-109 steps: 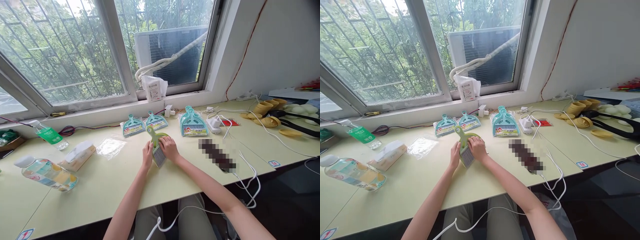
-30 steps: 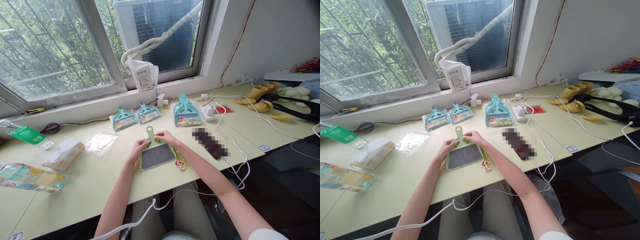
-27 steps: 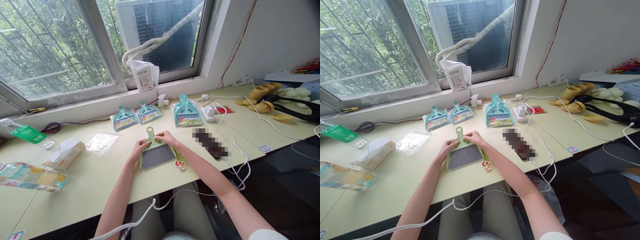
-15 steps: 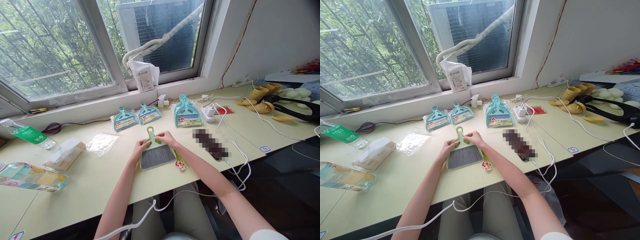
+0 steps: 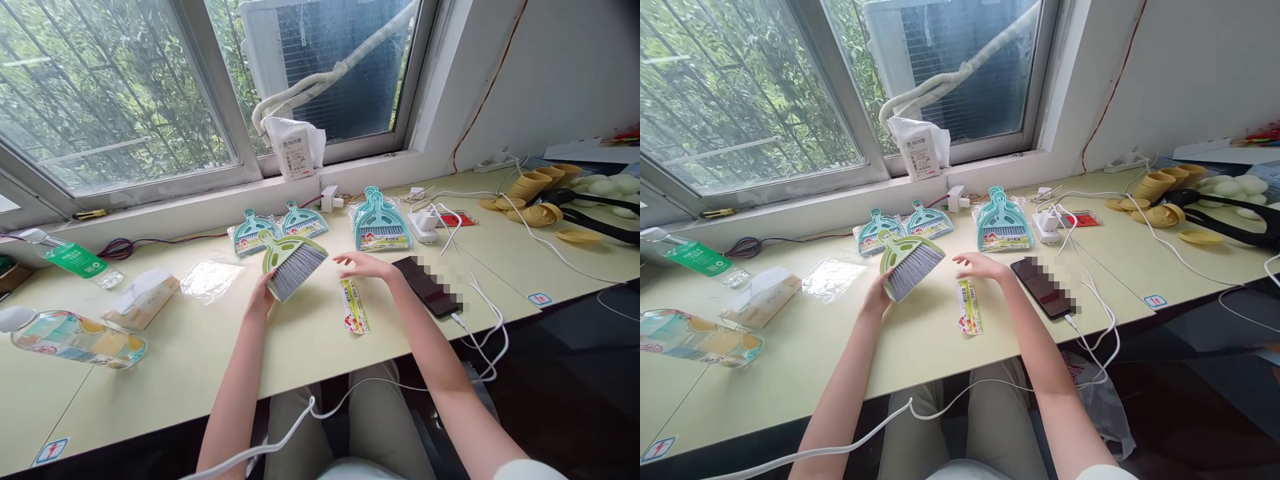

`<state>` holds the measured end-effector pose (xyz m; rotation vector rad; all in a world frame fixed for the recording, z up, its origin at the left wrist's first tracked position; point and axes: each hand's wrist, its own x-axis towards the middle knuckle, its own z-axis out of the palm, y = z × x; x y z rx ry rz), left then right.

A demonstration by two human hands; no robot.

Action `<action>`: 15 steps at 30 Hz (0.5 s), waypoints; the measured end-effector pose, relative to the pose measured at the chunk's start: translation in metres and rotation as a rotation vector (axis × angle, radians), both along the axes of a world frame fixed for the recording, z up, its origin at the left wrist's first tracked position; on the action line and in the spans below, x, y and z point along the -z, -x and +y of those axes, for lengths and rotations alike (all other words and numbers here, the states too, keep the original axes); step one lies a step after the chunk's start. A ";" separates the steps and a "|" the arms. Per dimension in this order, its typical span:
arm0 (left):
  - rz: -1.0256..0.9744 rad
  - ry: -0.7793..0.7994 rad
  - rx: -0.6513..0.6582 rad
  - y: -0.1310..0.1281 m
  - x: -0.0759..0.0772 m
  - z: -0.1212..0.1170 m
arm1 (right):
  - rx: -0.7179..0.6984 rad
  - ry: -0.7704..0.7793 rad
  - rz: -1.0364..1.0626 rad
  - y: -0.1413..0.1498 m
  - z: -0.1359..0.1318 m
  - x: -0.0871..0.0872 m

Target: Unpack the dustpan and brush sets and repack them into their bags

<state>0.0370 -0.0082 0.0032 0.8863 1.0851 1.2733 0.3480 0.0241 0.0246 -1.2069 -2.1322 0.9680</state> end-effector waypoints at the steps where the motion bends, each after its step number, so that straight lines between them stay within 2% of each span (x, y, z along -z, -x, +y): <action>1: -0.004 0.002 -0.024 0.002 0.002 0.002 | -0.015 -0.005 -0.044 -0.002 0.000 0.002; 4: 0.019 0.024 -0.058 0.007 0.010 0.007 | -0.071 0.009 -0.124 0.001 0.003 0.010; 7: 0.012 0.040 -0.066 0.009 0.014 0.011 | -0.081 0.055 -0.098 0.010 0.004 0.017; 10: -0.016 0.053 -0.036 0.006 0.014 0.010 | -0.097 0.148 -0.015 0.021 0.001 0.018; 12: -0.034 0.046 -0.005 0.001 0.012 0.007 | -0.159 0.205 0.061 0.027 -0.003 0.014; 15: -0.045 0.006 0.095 -0.008 0.009 0.001 | -0.241 0.252 0.268 0.039 -0.007 0.007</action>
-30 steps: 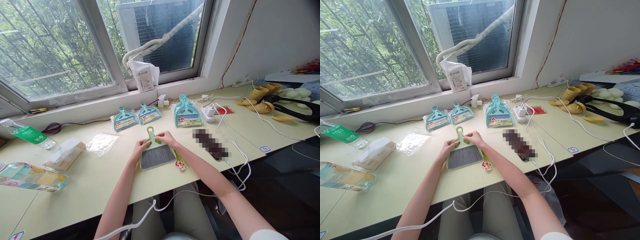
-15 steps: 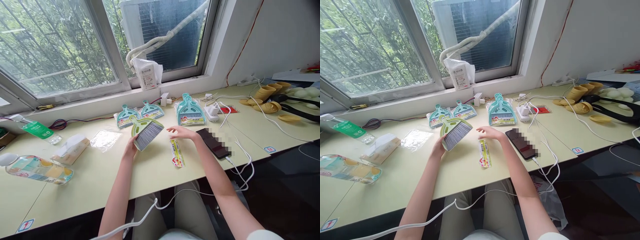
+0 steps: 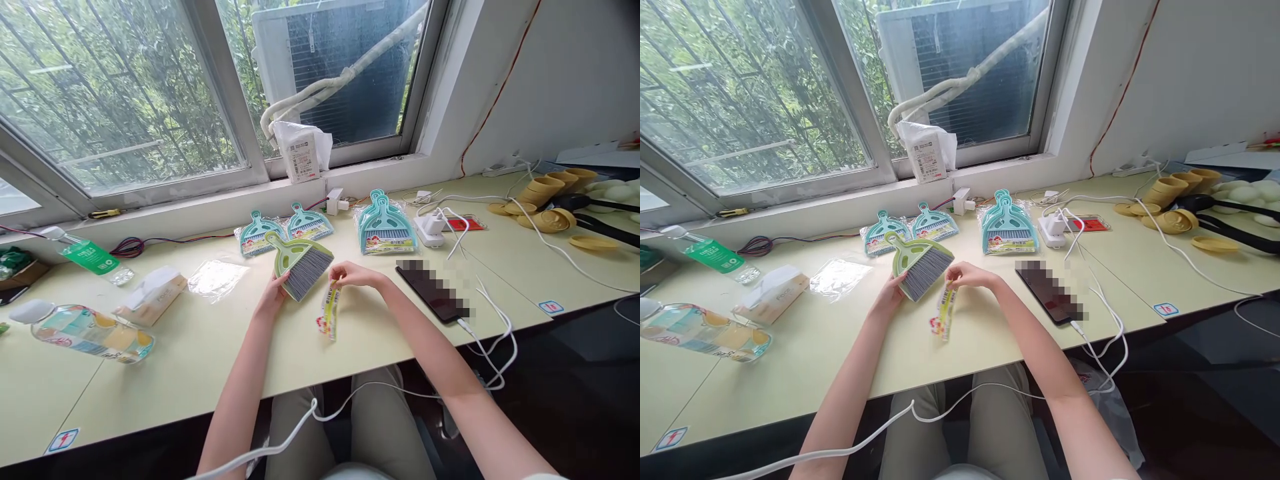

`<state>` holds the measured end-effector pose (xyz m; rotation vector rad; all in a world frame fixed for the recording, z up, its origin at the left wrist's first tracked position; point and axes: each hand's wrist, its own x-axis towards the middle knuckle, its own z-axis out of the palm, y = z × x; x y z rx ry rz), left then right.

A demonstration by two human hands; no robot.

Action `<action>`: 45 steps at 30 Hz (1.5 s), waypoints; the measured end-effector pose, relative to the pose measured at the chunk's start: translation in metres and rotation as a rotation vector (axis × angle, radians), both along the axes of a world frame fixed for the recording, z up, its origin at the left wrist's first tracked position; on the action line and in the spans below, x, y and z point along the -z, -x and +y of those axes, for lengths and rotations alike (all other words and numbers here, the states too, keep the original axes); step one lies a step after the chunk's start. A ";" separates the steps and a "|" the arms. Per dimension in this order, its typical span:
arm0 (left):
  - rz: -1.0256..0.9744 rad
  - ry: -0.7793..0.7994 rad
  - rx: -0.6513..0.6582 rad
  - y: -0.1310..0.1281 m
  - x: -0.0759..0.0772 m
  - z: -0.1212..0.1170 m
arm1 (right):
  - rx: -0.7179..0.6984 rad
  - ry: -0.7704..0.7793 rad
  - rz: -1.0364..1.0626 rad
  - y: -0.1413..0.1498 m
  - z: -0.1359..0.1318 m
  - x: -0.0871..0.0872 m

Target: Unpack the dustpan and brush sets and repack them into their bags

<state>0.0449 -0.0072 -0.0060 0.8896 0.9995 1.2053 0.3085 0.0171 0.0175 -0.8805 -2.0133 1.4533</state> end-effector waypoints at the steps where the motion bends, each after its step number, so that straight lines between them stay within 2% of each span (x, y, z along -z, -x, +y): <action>1: 0.003 -0.014 0.041 -0.003 -0.001 -0.002 | 0.035 0.006 0.081 0.005 -0.001 -0.001; 4: 0.022 -0.028 0.142 -0.012 -0.005 -0.008 | 0.317 -0.081 0.196 0.018 0.000 0.003; 6: 0.020 -0.019 0.178 -0.016 -0.008 -0.013 | 0.506 -0.168 0.155 0.023 0.003 0.010; 8: 0.014 -0.029 0.205 -0.019 -0.011 -0.016 | 0.611 -0.210 0.098 0.025 0.006 0.017; 11: 0.033 -0.068 0.202 -0.021 -0.012 -0.018 | 0.660 -0.289 0.025 0.025 0.008 0.024; 15: 0.063 -0.098 0.124 -0.020 -0.009 -0.014 | 0.693 -0.421 -0.061 0.027 0.006 0.026; 18: 0.066 -0.069 0.088 -0.019 -0.009 -0.012 | 0.734 -0.418 -0.131 0.031 0.003 0.025; 24: 0.084 -0.091 0.130 -0.020 -0.012 -0.014 | 0.780 -0.371 -0.198 0.032 0.001 0.024; 27: 0.088 -0.088 0.098 -0.020 -0.010 -0.012 | 0.815 -0.401 -0.161 0.032 -0.003 0.022; 30: 0.052 -0.085 0.057 -0.018 -0.008 -0.009 | 0.998 -0.417 0.040 0.036 -0.008 0.019; 32: 0.014 -0.094 0.017 -0.015 -0.007 -0.006 | 1.102 -0.332 0.232 0.040 -0.010 0.019; 33: -0.001 -0.101 -0.001 -0.014 -0.006 -0.004 | 1.094 -0.246 0.325 0.043 -0.010 0.020; 34: -0.009 -0.111 -0.013 -0.013 -0.005 -0.003 | 1.037 -0.139 0.407 0.047 -0.010 0.021; 36: 0.000 -0.129 -0.013 -0.013 -0.003 -0.003 | 0.832 0.082 0.530 0.055 -0.010 0.026; 38: 0.034 -0.145 0.019 -0.015 -0.002 -0.004 | 0.660 0.227 0.611 0.062 -0.010 0.029; 40: 0.082 -0.168 0.067 -0.018 -0.003 -0.007 | 0.605 0.303 0.658 0.065 -0.010 0.031; 43: 0.242 -0.252 0.133 -0.019 -0.008 -0.007 | 0.647 0.377 0.665 0.061 -0.008 0.031; 45: 0.479 -0.308 0.030 -0.012 -0.012 -0.005 | 0.686 0.381 0.647 0.055 -0.006 0.031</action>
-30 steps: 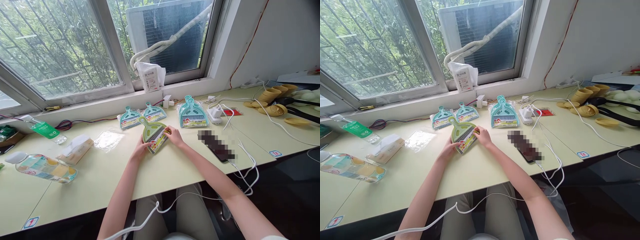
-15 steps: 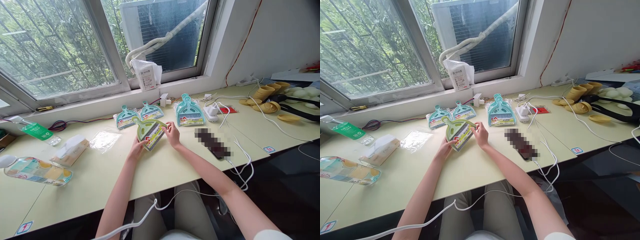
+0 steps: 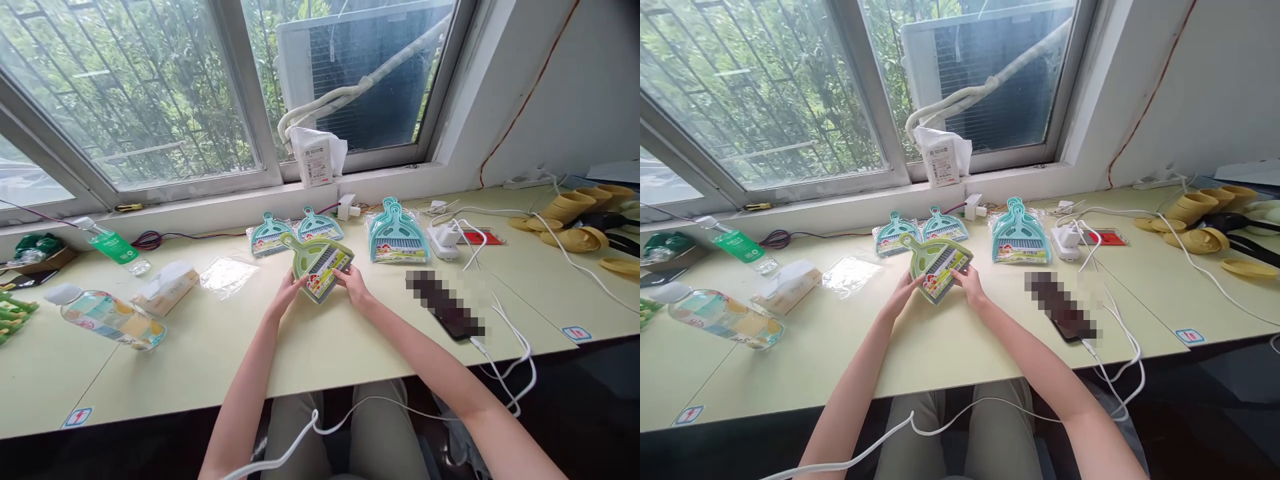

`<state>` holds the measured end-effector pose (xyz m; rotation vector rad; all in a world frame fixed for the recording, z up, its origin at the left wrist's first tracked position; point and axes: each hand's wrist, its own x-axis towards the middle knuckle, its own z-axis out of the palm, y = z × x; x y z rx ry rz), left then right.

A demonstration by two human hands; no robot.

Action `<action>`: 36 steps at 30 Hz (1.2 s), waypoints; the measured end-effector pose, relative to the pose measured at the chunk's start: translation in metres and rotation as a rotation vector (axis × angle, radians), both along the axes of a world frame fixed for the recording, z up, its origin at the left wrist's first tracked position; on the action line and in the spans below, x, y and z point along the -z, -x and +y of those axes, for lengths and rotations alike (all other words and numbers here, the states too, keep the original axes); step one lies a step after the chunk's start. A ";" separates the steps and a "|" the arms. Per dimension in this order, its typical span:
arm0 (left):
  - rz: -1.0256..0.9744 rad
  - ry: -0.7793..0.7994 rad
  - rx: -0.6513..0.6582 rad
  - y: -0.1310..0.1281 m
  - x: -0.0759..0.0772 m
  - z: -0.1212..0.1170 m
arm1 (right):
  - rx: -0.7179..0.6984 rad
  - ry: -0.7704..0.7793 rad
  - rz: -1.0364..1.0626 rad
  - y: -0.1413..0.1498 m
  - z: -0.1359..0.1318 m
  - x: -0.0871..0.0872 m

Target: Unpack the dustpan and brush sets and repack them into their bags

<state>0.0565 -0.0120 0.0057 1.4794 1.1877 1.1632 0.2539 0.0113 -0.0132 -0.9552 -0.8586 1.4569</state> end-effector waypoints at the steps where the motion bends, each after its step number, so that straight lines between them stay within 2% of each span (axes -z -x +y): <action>1: 0.145 -0.050 -0.143 0.008 -0.001 0.002 | 0.015 -0.001 -0.015 -0.003 0.002 0.000; 4: 0.632 -0.163 -0.665 0.042 0.002 0.007 | 0.038 -0.010 -0.063 -0.009 0.007 0.002; 5: 0.764 -0.160 -0.761 0.054 0.005 0.007 | 0.039 -0.011 -0.072 -0.010 0.008 0.004; 6: 0.860 -0.120 -0.806 0.066 0.008 0.007 | 0.036 -0.012 -0.078 -0.010 0.008 0.005; 8: 0.945 0.012 -0.782 0.084 0.015 0.006 | 0.028 -0.023 -0.080 -0.009 0.008 0.008; 10: 0.951 0.083 -0.745 0.093 0.021 0.005 | 0.017 -0.039 -0.083 -0.009 0.007 0.009; 12: 0.949 0.048 -0.767 0.096 0.023 0.005 | 0.007 -0.045 -0.094 -0.009 0.007 0.010; 15: 0.923 -0.035 -0.855 0.094 0.019 0.004 | 0.018 -0.035 -0.116 -0.010 0.007 0.009; 17: 0.796 -0.155 -0.966 0.091 0.011 0.002 | 0.035 -0.032 -0.120 -0.010 0.006 0.008; 20: 0.577 -0.483 -1.105 0.080 -0.002 -0.004 | 0.056 -0.032 -0.106 -0.011 0.005 0.004; 22: 0.545 -0.642 -1.080 0.070 -0.007 -0.008 | 0.072 -0.025 -0.087 -0.011 0.004 0.002; 24: 0.592 -0.688 -0.969 0.060 -0.007 -0.009 | 0.096 -0.013 -0.067 -0.012 0.004 0.001; 27: 0.741 -0.606 -0.723 0.051 0.002 -0.004 | 0.157 0.005 -0.045 -0.014 0.006 0.003; 29: 0.835 -0.521 -0.613 0.049 0.011 0.000 | 0.198 0.009 -0.028 -0.017 0.009 0.004; 32: 0.919 -0.395 -0.565 0.045 0.019 0.004 | 0.228 0.021 -0.010 -0.021 0.011 0.004; 36: 0.983 -0.276 -0.587 0.038 0.021 0.005 | 0.211 0.010 -0.034 -0.024 0.010 -0.002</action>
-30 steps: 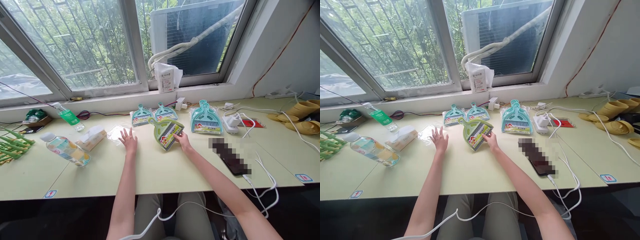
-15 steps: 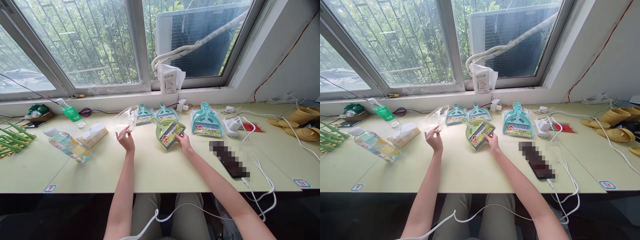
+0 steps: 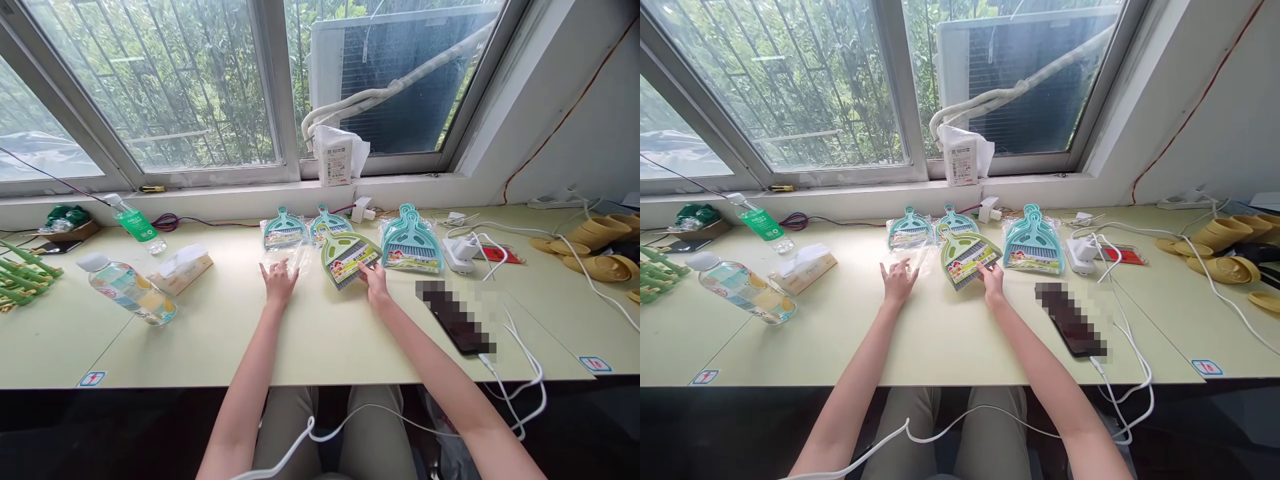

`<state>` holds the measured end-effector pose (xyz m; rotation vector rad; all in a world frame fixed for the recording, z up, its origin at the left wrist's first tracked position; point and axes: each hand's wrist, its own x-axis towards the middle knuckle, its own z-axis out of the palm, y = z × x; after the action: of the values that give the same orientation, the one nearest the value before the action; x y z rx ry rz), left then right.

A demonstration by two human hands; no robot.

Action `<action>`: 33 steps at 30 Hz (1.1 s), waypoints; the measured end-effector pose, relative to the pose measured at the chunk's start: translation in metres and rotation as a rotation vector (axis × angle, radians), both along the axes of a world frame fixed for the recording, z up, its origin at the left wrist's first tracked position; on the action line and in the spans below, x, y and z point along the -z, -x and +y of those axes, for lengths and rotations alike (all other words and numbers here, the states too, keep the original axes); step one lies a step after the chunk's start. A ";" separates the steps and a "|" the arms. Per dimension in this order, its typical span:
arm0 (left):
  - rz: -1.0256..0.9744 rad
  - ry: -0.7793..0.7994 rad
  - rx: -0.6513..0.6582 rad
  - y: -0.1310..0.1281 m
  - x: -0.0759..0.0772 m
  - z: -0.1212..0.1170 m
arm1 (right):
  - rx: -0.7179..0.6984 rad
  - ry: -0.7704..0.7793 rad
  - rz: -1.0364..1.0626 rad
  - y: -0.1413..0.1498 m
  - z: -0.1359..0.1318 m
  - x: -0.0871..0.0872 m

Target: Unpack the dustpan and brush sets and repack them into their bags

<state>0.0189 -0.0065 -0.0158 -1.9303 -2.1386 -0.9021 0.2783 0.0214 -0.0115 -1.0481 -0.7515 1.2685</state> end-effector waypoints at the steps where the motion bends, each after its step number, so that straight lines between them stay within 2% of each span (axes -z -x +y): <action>1: 0.012 0.012 -0.026 -0.001 0.000 0.000 | -0.015 -0.013 -0.017 0.000 -0.001 -0.003; 3: 0.027 0.039 -0.073 -0.001 0.001 0.001 | -0.068 -0.029 -0.054 -0.001 -0.004 -0.008; 7: -0.021 0.105 -0.135 0.004 0.002 0.001 | -0.264 0.001 -0.100 0.001 -0.009 -0.014; 12: -0.191 0.055 -0.157 0.007 -0.002 0.001 | -0.406 0.080 -0.147 0.003 -0.010 -0.010; 15: -0.292 -0.017 -0.120 0.005 -0.005 0.001 | -0.377 0.107 -0.150 0.003 -0.008 -0.004; 22: -0.330 -0.114 0.019 -0.015 -0.010 -0.003 | -0.219 0.151 -0.071 -0.001 -0.004 0.003; 29: -0.428 -0.129 0.324 -0.029 -0.012 -0.004 | -0.332 0.081 -0.123 0.014 -0.014 -0.002; 31: -0.423 -0.123 0.380 -0.031 -0.012 -0.005 | -0.305 0.064 -0.104 0.017 -0.015 -0.001; 33: -0.415 -0.148 0.377 -0.034 -0.013 -0.008 | -0.247 0.049 -0.078 0.018 -0.015 0.000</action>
<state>0.0529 -0.0142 -0.0025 -2.2677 -1.8398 -1.6040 0.2598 0.0060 -0.0116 -1.0733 -0.9353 1.4687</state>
